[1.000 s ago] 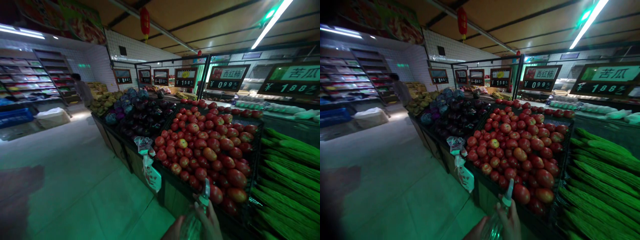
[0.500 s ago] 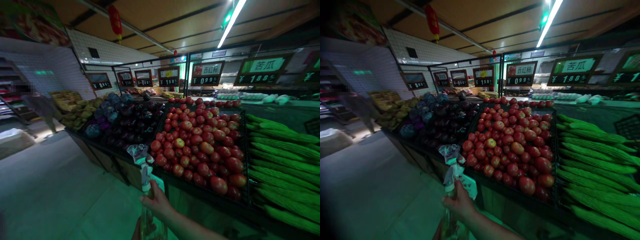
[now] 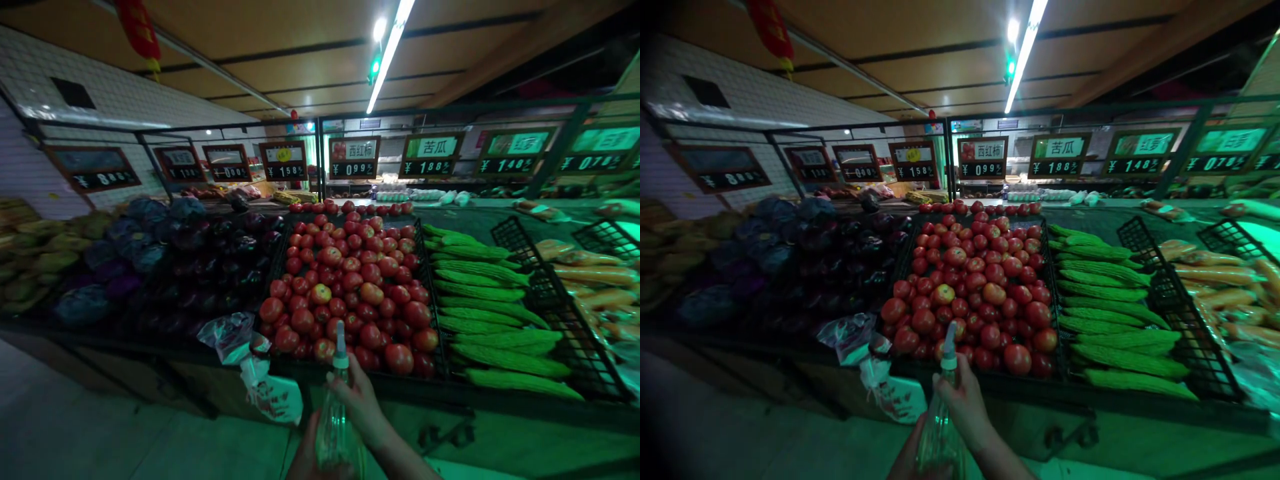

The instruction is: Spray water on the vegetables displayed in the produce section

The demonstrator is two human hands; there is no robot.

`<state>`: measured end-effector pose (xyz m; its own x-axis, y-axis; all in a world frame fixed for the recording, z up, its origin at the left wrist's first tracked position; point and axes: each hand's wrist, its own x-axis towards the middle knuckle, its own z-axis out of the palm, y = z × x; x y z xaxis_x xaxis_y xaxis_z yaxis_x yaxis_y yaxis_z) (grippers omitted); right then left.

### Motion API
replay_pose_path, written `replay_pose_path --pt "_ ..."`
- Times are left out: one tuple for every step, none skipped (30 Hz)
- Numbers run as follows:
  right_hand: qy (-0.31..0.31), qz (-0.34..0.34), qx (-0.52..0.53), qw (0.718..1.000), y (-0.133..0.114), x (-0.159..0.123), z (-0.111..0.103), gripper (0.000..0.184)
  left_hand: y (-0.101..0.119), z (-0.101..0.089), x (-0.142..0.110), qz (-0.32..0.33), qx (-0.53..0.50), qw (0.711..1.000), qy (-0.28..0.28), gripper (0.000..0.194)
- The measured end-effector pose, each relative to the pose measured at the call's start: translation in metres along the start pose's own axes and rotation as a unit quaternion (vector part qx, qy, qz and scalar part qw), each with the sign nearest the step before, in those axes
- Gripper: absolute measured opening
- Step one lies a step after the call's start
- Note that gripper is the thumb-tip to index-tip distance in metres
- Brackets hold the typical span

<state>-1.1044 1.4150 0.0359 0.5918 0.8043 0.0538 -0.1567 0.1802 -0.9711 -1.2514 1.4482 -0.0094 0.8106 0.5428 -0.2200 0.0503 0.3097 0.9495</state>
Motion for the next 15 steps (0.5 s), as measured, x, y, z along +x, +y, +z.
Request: replay_pose_path --pt "0.025 0.005 0.003 1.0 -0.001 -0.001 -0.014 0.04 0.004 0.009 0.01 0.002 -0.013 0.999 -0.049 0.102" --pt "0.047 0.014 0.008 0.999 -0.003 -0.002 -0.027 0.043 0.008 0.018 0.019 0.01 -0.026 0.995 -0.094 0.102" --pt "0.069 0.026 0.015 0.997 -0.005 -0.003 -0.039 0.047 0.012 0.027 0.027 0.023 -0.032 0.99 -0.133 0.101" --pt "0.091 0.038 0.02 0.995 -0.009 -0.005 -0.05 0.051 0.016 0.036 0.035 0.032 -0.032 0.986 -0.163 0.1" --pt "0.115 0.051 0.027 0.992 -0.013 -0.006 -0.06 0.056 0.02 0.045 0.042 0.036 -0.033 0.981 -0.188 0.098" --pt "0.141 0.062 0.034 0.988 -0.017 -0.006 -0.068 0.062 0.023 0.053 0.048 0.037 -0.037 0.977 -0.204 0.096" --pt "0.164 0.071 0.04 0.983 -0.021 -0.006 -0.076 0.066 0.025 0.059 0.054 0.036 -0.043 0.975 -0.214 0.094" --pt "0.182 0.076 0.044 0.979 -0.025 -0.005 -0.083 0.069 0.025 0.064 0.06 0.031 -0.05 0.973 -0.222 0.093" --pt "0.194 0.08 0.046 0.977 -0.029 -0.002 -0.088 0.07 0.025 0.068 0.066 0.025 -0.056 0.972 -0.228 0.093" --pt "0.199 0.085 0.043 0.975 -0.031 0.002 -0.092 0.069 0.024 0.07 0.072 0.019 -0.058 0.972 -0.229 0.094" --pt "0.196 0.089 0.038 0.976 -0.033 0.007 -0.096 0.067 0.022 0.071 0.078 0.013 -0.055 0.972 -0.227 0.095" --pt "0.187 0.092 0.031 0.977 -0.035 0.012 -0.098 0.065 0.02 0.07 0.084 0.01 -0.052 0.973 -0.223 0.097" --pt "0.175 0.094 0.025 0.98 -0.035 0.018 -0.099 0.064 0.019 0.069 0.09 0.009 -0.053 0.974 -0.218 0.099" --pt "0.161 0.093 0.022 0.982 -0.035 0.025 -0.099 0.062 0.019 0.067 0.094 0.01 -0.056 0.975 -0.214 0.1" --pt "0.145 0.092 0.022 0.985 -0.035 0.031 -0.098 0.061 0.02 0.065 0.098 0.014 -0.06 0.976 -0.207 0.1"
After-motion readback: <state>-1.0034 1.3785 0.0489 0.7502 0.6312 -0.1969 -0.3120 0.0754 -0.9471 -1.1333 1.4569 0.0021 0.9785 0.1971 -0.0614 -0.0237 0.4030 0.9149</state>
